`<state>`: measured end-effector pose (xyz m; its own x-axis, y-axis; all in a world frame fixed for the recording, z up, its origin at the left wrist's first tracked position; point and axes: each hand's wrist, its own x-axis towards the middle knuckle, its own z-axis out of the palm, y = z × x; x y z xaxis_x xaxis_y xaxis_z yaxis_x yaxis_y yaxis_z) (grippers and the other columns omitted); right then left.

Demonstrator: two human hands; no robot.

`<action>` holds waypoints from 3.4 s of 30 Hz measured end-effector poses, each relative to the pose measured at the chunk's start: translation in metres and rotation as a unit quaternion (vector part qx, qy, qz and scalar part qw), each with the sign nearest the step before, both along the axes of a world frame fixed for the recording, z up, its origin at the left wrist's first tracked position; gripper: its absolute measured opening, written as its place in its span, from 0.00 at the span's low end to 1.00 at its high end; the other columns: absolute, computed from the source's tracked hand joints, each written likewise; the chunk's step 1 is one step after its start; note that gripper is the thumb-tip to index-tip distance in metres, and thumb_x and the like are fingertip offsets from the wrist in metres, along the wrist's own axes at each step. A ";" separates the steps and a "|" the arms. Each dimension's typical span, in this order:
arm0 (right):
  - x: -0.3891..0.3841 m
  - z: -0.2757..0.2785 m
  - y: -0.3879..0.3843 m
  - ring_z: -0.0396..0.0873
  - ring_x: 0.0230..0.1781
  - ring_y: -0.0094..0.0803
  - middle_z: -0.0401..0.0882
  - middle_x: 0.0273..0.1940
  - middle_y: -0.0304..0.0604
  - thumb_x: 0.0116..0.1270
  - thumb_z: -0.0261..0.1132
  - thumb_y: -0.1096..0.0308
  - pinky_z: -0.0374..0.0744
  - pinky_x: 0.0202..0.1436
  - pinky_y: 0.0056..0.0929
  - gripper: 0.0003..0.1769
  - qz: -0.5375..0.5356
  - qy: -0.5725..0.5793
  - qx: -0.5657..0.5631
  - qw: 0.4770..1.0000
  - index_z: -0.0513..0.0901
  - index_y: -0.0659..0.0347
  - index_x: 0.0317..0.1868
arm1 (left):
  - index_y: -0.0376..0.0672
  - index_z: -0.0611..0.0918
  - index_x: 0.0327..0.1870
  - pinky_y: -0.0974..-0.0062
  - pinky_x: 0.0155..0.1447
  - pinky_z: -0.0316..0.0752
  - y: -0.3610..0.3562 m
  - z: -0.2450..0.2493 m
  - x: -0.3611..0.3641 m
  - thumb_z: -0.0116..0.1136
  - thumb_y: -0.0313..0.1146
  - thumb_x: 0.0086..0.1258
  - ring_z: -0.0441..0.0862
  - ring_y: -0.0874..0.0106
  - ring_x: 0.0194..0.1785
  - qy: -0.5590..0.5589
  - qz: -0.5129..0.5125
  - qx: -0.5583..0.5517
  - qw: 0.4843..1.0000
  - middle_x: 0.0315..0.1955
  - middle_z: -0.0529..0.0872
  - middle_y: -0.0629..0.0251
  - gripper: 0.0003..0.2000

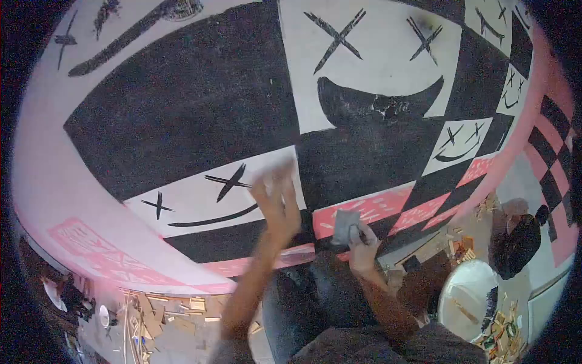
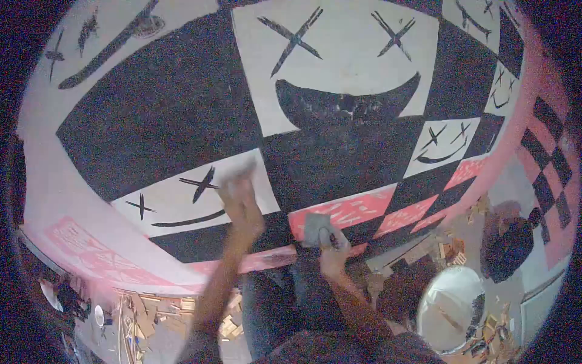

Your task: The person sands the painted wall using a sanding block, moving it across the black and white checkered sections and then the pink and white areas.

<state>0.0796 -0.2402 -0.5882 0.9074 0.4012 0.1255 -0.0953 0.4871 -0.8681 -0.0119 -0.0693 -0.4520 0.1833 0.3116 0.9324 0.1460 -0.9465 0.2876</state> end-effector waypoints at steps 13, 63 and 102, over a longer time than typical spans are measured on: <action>-0.045 -0.064 -0.018 0.80 0.44 0.32 0.83 0.43 0.44 0.58 0.72 0.70 0.77 0.51 0.31 0.18 0.109 -0.166 -0.260 0.945 0.81 0.67 0.48 | 0.33 0.84 0.46 0.75 0.50 0.73 -0.109 -0.211 -0.067 0.58 0.36 0.71 0.77 0.77 0.42 0.041 -0.234 -0.599 0.764 0.39 0.85 0.67 0.13; 0.010 0.160 0.150 0.57 0.73 0.55 0.64 0.69 0.55 0.56 0.62 0.76 0.52 0.73 0.57 0.26 -0.371 -0.551 -0.166 0.729 0.77 0.65 0.58 | 0.38 0.72 0.56 0.53 0.53 0.72 -0.105 -0.238 -0.076 0.55 0.42 0.68 0.78 0.46 0.52 0.317 0.002 -0.506 0.803 0.47 0.81 0.46 0.21; 0.016 -0.043 0.097 0.64 0.68 0.41 0.66 0.67 0.50 0.62 0.63 0.73 0.51 0.73 0.46 0.33 -0.286 -0.585 -0.291 0.701 0.66 0.64 0.68 | 0.36 0.67 0.65 0.30 0.62 0.51 -0.107 -0.244 -0.068 0.53 0.51 0.68 0.77 0.51 0.55 0.293 0.008 -0.476 0.829 0.49 0.81 0.51 0.32</action>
<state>0.0960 -0.1436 -0.6307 0.3535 0.3062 0.8839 0.9140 -0.3143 -0.2567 -0.0803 -0.1764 -0.6960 0.5071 0.8618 0.0150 0.5346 -0.3281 0.7788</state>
